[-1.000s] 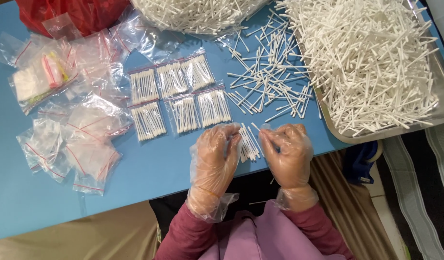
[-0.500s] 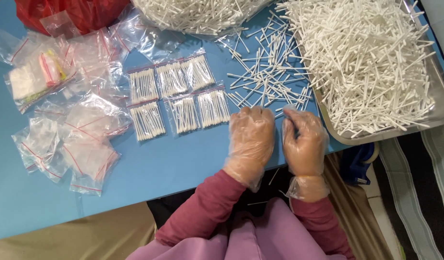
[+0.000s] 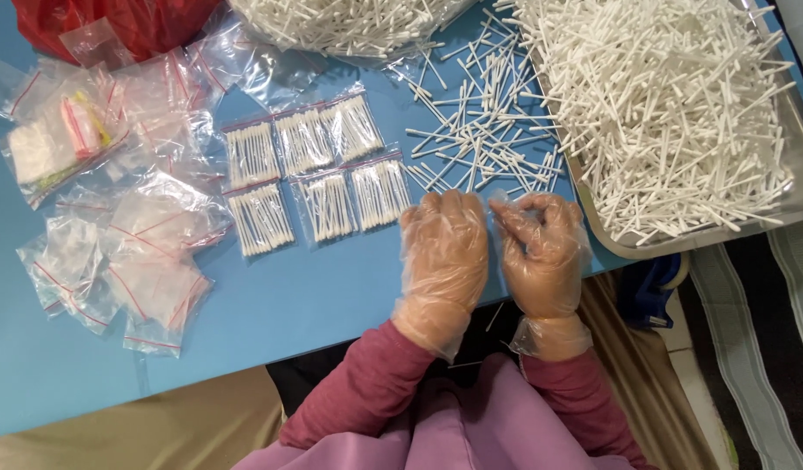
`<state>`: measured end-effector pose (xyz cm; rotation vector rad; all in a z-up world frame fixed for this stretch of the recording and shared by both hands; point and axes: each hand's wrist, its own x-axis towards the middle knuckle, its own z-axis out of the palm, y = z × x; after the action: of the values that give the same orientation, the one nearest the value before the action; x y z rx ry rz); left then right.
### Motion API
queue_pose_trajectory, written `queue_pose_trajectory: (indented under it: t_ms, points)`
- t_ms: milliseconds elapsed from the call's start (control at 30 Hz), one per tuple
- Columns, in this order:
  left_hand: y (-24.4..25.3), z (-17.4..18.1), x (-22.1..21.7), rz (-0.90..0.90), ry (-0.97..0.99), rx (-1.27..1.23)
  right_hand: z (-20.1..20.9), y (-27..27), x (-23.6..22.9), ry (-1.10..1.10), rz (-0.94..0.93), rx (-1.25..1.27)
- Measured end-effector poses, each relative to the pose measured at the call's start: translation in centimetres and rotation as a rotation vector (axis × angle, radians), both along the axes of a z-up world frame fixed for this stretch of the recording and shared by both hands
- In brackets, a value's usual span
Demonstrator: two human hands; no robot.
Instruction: The person, wearing gloves, gathers several cotton swabs from a large pile and places them into a small plastic zipper bag.
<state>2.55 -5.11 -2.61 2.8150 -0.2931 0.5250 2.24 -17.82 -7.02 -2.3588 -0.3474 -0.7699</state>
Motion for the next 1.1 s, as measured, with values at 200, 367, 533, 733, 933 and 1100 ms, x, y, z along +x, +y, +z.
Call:
queue_pose_trajectory:
  t_ms: [200,367,533,733,933,1100]
  points:
    - [2.8,2.1,-0.7,-0.037,-0.083,-0.018,1.4,1.0,-0.5,-0.097,-0.026,-0.054]
    - [6.0,1.5,-1.9,-0.032,-0.019,-0.221,0.3,1.1,-0.9,0.020,-0.008,-0.018]
    - [7.7,0.4,-2.6,0.005,0.007,-0.275,-0.2,1.9,-1.3,0.081,0.065,-0.057]
    - [6.8,-0.1,-2.2,-0.001,0.027,-0.252,1.1,2.2,-2.0,0.190,0.145,-0.014]
    - [3.2,0.3,0.0,-0.091,-0.063,-0.174,0.1,-0.8,-0.9,0.184,0.007,0.003]
    - [-0.8,-3.1,2.9,-0.062,-0.174,-0.058,-1.0,-1.9,0.0,0.157,-0.084,-0.088]
